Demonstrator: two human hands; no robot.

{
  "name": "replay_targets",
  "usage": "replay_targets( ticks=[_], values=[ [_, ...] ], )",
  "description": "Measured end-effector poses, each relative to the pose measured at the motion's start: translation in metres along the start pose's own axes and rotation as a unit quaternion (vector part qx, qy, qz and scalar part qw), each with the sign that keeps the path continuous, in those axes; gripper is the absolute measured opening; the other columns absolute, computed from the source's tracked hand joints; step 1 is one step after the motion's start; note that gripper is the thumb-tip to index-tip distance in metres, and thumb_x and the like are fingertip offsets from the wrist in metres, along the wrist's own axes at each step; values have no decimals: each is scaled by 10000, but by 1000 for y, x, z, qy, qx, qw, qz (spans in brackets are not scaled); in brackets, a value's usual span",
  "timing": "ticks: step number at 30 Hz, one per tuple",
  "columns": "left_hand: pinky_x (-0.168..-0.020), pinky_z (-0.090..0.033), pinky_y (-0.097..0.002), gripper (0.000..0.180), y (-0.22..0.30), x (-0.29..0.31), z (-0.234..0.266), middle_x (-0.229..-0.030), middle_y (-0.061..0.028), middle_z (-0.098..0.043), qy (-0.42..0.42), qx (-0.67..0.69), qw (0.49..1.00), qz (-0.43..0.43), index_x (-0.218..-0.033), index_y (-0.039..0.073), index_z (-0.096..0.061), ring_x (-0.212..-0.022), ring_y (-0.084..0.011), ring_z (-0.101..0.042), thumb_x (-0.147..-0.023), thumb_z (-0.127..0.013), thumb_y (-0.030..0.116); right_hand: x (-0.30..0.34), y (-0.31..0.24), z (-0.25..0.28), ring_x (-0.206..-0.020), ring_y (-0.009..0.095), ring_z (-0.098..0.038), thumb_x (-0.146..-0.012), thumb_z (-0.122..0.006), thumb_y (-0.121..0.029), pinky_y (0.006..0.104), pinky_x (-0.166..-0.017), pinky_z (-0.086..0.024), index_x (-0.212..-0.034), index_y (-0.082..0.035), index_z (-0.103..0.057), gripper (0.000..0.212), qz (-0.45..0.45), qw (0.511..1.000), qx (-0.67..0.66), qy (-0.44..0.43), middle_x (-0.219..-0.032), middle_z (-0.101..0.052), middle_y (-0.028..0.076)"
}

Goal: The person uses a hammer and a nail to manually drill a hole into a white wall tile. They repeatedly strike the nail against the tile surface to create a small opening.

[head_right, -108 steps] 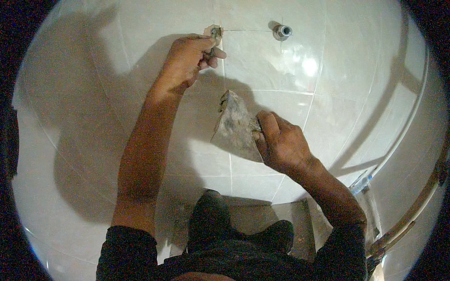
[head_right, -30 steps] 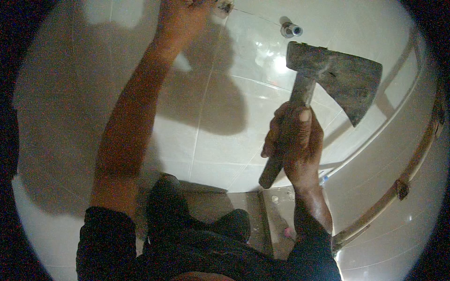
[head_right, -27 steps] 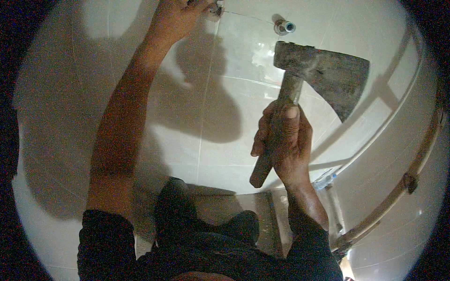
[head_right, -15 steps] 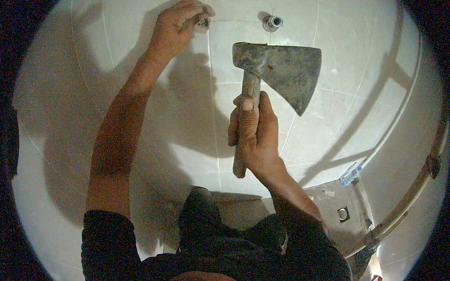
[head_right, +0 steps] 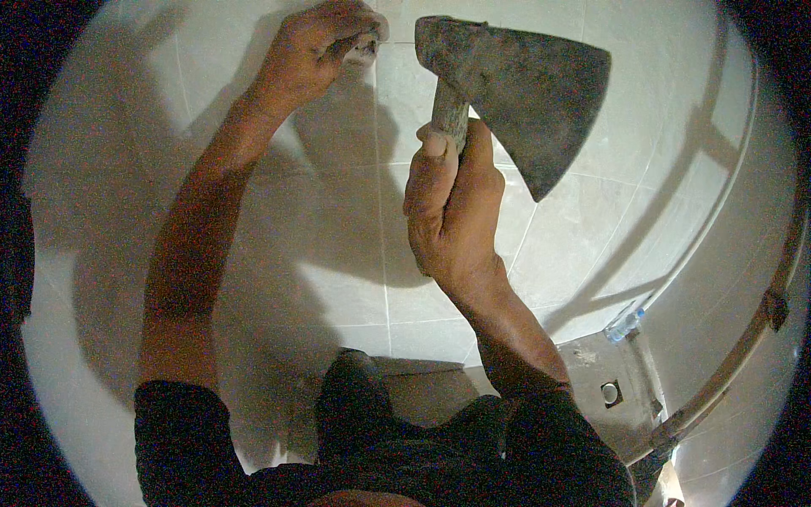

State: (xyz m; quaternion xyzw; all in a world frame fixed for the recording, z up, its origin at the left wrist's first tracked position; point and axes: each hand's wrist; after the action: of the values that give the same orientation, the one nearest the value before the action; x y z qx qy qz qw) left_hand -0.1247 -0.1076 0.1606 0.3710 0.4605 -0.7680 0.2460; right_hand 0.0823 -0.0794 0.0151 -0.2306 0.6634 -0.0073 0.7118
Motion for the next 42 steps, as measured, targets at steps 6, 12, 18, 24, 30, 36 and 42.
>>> replay_targets(
  ticks=[6,12,18,24,30,36,42],
  values=[
    [-796,-594,-393,86,5,9,-2,-921,-114,-703,-34,-42,999,0,-939,4,-716,-870,-272,-671,-866,-683,34,-6,14,-12,-487,79,-491,-1118,-366,-449,259,-415,-413,-1071,-2,-499,468,34,998,45,11,-630,-496,15],
    [-820,-581,-395,170,-5,52,-29,-911,-114,-694,-7,-11,999,-40,-956,11,-717,-887,-280,-665,-794,-699,-35,4,46,-26,-509,253,-590,-1096,-448,-252,394,-471,-429,-1034,49,-500,312,-43,996,82,-16,-612,-573,163],
    [-847,-574,-385,158,-7,42,-20,-921,-98,-695,-31,-53,998,-20,-934,16,-722,-911,-278,-668,-782,-715,-28,-1,52,-26,-519,80,-525,-1113,-363,-474,261,-415,-446,-1033,-16,-514,489,-19,993,116,-15,-682,-519,13],
    [-848,-579,-367,106,-11,48,-27,-932,-101,-698,-8,-74,997,-36,-928,4,-721,-920,-276,-668,-824,-707,15,2,41,-27,-526,74,-524,-1114,-382,-459,263,-427,-465,-1015,-31,-507,457,21,998,41,36,-665,-520,5],
    [-811,-581,-369,151,-7,82,-47,-959,-101,-721,47,-163,985,9,-1011,28,-728,-855,-271,-687,-878,-676,-21,16,46,-14,-525,218,-570,-1095,-462,-326,392,-489,-443,-990,37,-517,382,-77,996,35,-11,-654,-588,153],
    [-744,-570,-357,140,-4,59,-56,-905,-135,-725,195,-93,962,165,-982,20,-743,-781,-291,-710,-851,-704,-10,39,29,19,-483,74,-478,-1113,-340,-459,262,-404,-421,-1010,-28,-476,463,-151,986,28,-64,-644,-476,10],
    [-665,-559,-355,59,12,43,-55,-772,-143,-732,170,-102,913,357,-863,-16,-733,-700,-242,-736,-858,-705,36,56,31,49,-473,85,-478,-1090,-373,-543,267,-405,-427,-993,-43,-467,517,-312,943,-1,-113,-645,-478,11]
  ],
)
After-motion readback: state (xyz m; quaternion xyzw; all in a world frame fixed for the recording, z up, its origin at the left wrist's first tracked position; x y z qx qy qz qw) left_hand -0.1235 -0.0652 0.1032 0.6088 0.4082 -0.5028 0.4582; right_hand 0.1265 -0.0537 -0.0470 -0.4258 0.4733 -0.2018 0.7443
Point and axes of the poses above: each hand's wrist, its own x-axis away from the middle knuckle, its own z-axis out of the back of the hand, y = z × x
